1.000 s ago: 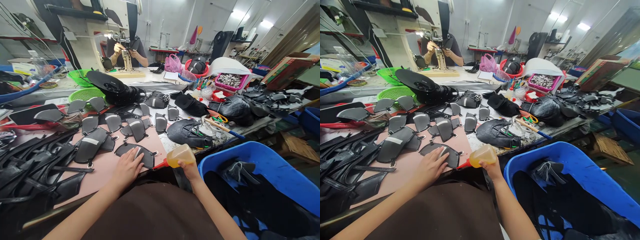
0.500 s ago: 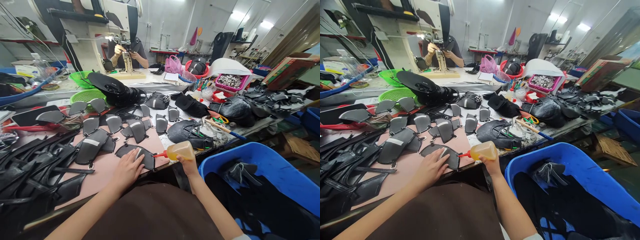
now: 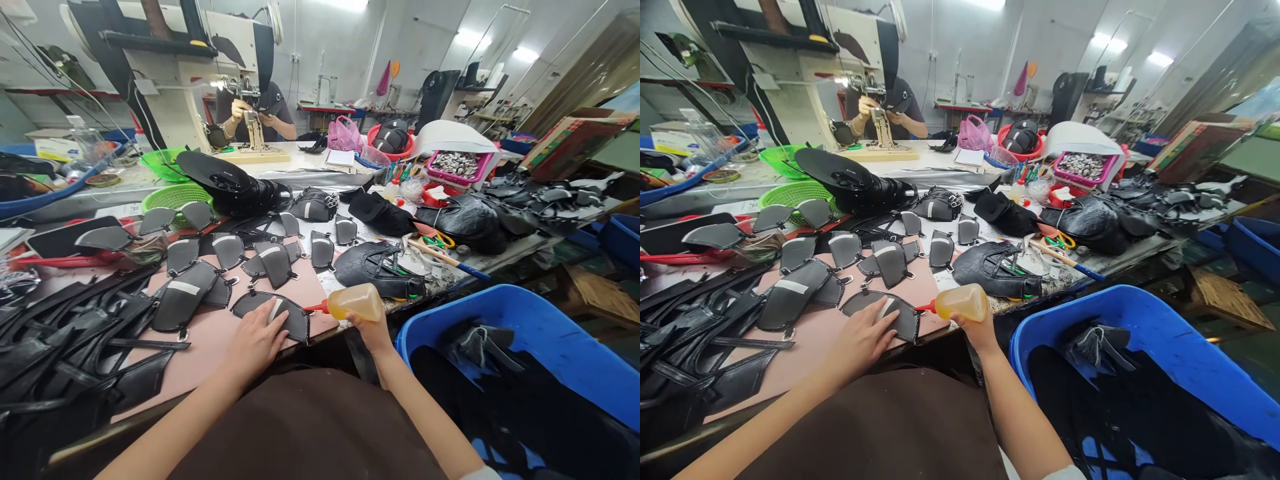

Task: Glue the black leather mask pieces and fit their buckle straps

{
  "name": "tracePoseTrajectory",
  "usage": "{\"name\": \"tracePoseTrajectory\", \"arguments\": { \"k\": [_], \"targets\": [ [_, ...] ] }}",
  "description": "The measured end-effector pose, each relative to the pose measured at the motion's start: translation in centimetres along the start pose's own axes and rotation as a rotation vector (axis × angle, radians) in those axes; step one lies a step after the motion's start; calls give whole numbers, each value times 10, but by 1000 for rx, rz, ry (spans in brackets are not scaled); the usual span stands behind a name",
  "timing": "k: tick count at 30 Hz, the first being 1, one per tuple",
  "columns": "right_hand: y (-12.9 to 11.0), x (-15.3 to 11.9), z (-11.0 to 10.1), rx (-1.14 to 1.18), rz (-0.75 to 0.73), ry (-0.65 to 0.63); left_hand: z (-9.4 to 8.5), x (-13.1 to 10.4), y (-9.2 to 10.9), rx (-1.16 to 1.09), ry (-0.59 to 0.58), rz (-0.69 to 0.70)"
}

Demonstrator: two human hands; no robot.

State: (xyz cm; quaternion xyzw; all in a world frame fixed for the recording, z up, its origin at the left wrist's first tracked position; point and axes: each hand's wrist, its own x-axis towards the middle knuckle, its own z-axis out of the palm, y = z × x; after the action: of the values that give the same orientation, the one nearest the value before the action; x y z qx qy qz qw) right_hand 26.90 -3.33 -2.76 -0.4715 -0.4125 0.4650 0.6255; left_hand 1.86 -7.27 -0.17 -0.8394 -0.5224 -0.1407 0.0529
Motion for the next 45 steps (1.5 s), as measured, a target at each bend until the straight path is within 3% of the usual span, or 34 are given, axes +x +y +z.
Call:
{"name": "tracePoseTrajectory", "arguments": {
  "k": [6,9,11,15,17,19,22,24,27,32,45],
  "targets": [
    [-3,-15,-12,31,13,-5,5,3,-1,-13,25,-12],
    [-4,-23,-15,83,21,-15,-2,8,-5,-42,74,-25],
    [-4,-24,-18,137,20,15,-21,13,-9,-76,103,-14],
    [-3,-16,-31,255,31,143,-79,32,-19,-246,81,27],
    [-3,-10,-37,274,25,181,-100,48,-23,-317,-79,147],
    [-4,-6,-39,277,13,195,-105,65,-26,-354,-260,311],
    [-5,-2,-35,266,-2,189,-90,83,-28,-362,-457,515],
    [-5,-1,-29,249,-9,179,-74,88,-28,-343,-503,562],
    [-3,2,-21,223,-20,176,-58,84,-27,-306,-485,522],
    [3,13,-13,171,-45,161,-47,75,-21,-266,-448,429],
    [5,42,17,-11,-67,73,-29,67,-25,-251,-434,454]
  ]
}}
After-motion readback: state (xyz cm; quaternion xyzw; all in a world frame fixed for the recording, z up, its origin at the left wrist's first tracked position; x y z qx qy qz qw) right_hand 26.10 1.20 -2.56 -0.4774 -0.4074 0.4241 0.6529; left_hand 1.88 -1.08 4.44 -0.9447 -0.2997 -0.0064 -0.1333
